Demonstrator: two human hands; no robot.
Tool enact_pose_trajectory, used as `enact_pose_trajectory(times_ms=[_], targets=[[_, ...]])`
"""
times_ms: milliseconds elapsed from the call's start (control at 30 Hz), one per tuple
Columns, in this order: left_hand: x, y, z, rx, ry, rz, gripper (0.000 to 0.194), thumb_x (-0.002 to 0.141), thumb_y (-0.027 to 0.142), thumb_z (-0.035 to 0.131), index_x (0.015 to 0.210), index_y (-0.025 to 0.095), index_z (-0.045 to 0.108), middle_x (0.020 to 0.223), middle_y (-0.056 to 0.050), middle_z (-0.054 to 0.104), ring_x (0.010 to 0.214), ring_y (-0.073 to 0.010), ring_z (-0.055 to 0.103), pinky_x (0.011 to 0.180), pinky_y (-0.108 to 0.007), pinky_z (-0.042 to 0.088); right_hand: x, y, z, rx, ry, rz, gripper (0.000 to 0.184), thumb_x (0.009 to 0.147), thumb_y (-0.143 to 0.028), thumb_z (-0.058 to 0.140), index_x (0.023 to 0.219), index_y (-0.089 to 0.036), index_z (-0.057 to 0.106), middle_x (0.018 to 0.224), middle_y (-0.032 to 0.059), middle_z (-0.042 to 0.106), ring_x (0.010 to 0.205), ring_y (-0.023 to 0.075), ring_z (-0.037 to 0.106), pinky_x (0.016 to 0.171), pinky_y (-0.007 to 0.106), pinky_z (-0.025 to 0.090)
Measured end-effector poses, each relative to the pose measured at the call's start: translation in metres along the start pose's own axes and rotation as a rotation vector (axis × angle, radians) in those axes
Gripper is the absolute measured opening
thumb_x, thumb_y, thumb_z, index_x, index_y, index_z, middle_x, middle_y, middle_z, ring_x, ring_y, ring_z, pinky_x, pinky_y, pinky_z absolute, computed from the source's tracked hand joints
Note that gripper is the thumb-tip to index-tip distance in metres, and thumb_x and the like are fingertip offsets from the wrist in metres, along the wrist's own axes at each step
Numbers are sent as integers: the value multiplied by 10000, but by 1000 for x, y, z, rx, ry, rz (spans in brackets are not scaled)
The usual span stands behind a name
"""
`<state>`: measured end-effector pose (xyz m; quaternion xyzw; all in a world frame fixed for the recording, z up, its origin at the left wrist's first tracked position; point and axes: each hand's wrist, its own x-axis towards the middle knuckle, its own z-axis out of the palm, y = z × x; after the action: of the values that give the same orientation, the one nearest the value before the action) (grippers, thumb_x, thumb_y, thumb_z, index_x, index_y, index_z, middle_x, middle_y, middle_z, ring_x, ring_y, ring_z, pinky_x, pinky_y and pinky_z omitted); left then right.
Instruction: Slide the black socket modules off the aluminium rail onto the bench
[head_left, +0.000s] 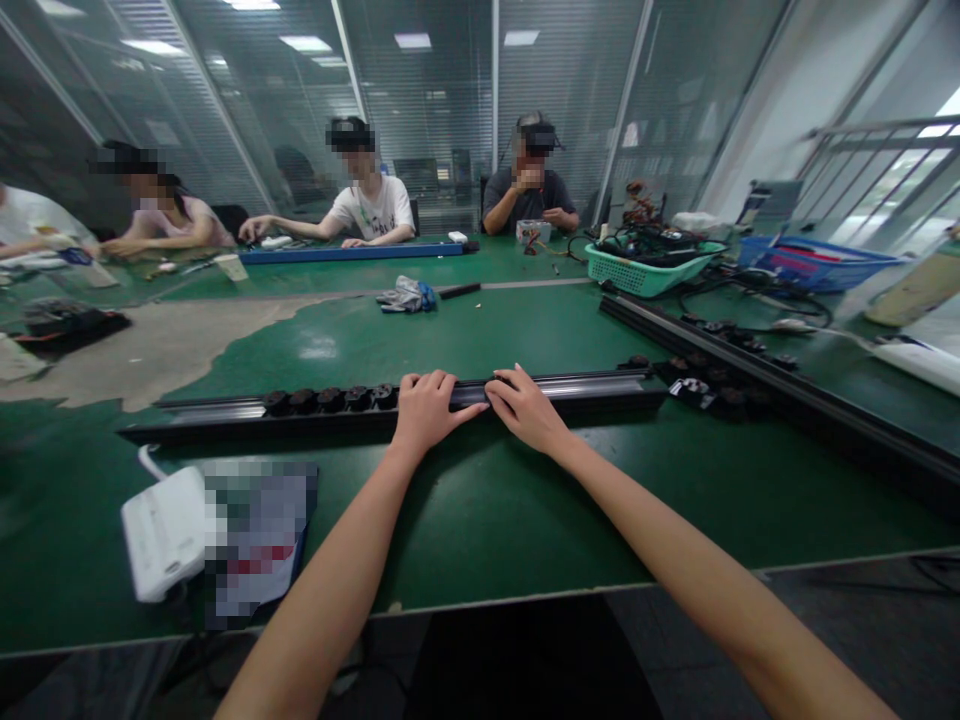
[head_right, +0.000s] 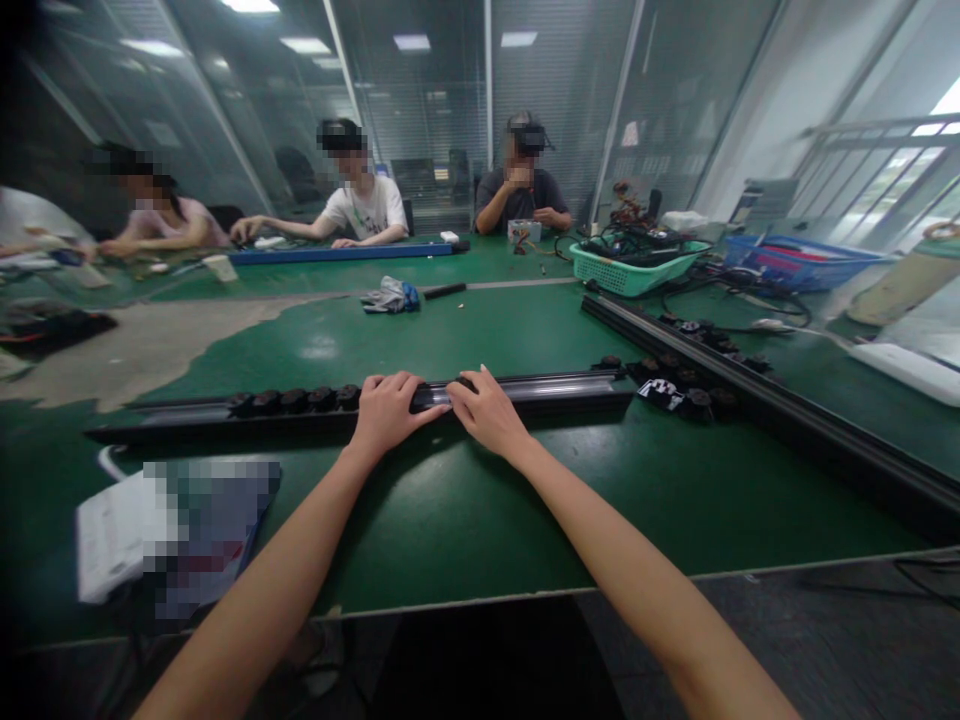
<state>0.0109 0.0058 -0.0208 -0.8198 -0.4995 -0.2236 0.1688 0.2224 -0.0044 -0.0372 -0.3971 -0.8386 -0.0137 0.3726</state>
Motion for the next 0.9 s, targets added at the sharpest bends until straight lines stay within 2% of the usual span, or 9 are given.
enact_pose_trajectory(times_ms=[200,333,467,700,900], targets=[[0,0,0,5,0,-2,596,888,722,499,1053,181,689,1043,-140,700,981,-308,636,919,-462,362,4,3,2,39,-10,48,376,1021,-254,387,1344,-223,577,1234,91,642,1196,206,589,1225,517,300],[0,0,0,3,5,-1,622,875,744,500,1060,180,687,1049,-136,702,973,-305,638,924,-459,365,4,4,1,36,-17,65,410,1023,-280,386,1390,-180,540,1305,115,633,1256,222,559,1225,511,303],[1,-1,1,-3,5,3,619,877,743,496,1058,185,690,1048,-141,702,972,-307,636,919,-459,368,4,2,0,-13,-16,83,451,1018,-303,396,1420,-139,520,1287,141,645,1254,241,563,1222,524,296],[1,-2,1,-16,2,12,584,882,729,501,1043,203,698,1042,-140,703,974,-304,628,915,-456,374,3,4,5,-69,-14,140,453,1008,-367,433,1348,-106,578,1348,181,625,1318,270,540,1212,544,294],[1,-1,0,0,-6,13,612,873,743,500,1026,185,700,1034,-145,699,959,-303,625,912,-453,380,3,5,9,-114,-41,179,495,1020,-374,410,1323,-18,576,1362,241,607,1345,291,527,1208,495,318]])
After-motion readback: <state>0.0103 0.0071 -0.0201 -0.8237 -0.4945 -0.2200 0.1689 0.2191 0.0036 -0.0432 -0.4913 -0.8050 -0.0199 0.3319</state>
